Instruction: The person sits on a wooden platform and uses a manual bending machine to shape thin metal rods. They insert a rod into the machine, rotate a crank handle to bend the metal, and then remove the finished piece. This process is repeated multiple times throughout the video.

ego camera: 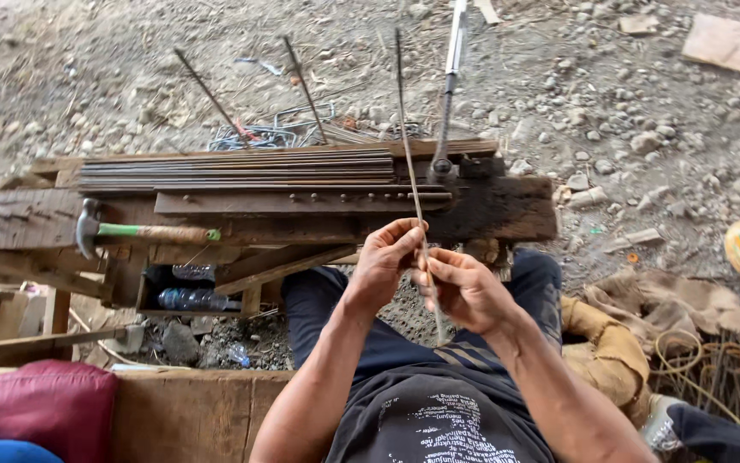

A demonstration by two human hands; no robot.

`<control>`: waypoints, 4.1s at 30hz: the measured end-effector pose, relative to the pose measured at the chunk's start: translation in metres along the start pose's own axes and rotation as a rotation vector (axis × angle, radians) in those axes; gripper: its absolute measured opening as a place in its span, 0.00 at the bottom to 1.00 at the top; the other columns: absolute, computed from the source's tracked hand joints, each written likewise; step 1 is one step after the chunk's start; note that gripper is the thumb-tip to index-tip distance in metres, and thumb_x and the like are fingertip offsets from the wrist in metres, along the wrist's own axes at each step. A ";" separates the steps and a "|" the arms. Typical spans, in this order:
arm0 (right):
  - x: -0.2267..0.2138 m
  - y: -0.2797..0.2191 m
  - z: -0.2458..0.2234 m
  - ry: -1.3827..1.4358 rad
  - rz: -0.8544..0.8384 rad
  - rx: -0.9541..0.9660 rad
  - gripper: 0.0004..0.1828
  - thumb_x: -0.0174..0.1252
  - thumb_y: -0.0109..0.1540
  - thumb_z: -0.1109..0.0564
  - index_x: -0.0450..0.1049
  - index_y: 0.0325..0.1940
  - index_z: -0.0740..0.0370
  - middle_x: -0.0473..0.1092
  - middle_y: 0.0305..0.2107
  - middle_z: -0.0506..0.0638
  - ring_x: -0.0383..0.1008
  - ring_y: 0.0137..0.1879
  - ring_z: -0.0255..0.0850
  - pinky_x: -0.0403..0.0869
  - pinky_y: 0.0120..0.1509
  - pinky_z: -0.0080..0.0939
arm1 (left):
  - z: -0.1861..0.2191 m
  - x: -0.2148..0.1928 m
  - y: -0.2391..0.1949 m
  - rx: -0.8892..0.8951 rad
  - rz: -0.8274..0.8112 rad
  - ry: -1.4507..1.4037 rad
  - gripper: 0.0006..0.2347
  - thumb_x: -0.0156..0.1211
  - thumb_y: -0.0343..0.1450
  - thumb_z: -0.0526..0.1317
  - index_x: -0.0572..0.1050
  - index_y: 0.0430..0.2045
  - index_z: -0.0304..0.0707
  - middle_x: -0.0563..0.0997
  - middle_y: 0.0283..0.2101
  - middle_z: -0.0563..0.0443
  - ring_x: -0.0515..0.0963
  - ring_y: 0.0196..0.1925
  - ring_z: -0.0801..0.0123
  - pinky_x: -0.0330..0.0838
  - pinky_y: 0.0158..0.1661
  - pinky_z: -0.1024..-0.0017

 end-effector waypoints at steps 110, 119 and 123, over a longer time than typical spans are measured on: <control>-0.152 0.251 -0.199 -2.684 0.025 -0.055 0.23 0.47 0.65 0.63 0.51 0.59 0.41 0.54 0.57 0.42 0.43 0.77 0.50 0.37 0.78 0.63 | 0.144 -0.139 0.060 0.513 0.138 1.606 0.08 0.66 0.70 0.37 0.82 0.41 0.46 0.81 0.43 0.56 0.73 0.48 0.64 0.59 0.56 0.63; -0.234 0.187 -0.263 -2.391 0.327 -0.061 0.09 0.57 0.61 0.71 0.73 0.41 0.62 0.58 0.54 0.58 0.56 0.60 0.52 0.58 0.66 0.48 | 0.146 -0.134 0.060 0.481 0.153 1.610 0.07 0.66 0.69 0.37 0.82 0.39 0.46 0.82 0.43 0.57 0.74 0.49 0.64 0.59 0.59 0.61; -0.312 0.152 -0.295 -2.470 0.524 0.374 0.14 0.50 0.69 0.57 0.66 0.27 0.52 0.64 0.27 0.49 0.69 0.38 0.46 0.59 0.73 0.51 | 0.145 -0.136 0.062 0.476 0.160 1.613 0.06 0.66 0.69 0.37 0.82 0.38 0.46 0.82 0.44 0.57 0.75 0.50 0.65 0.58 0.61 0.59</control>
Point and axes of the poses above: each hand's wrist, its own y-axis towards the middle knuckle, its own x-axis out of the palm, z = x × y, the point moved 4 cm from there along y, towards the middle knuckle
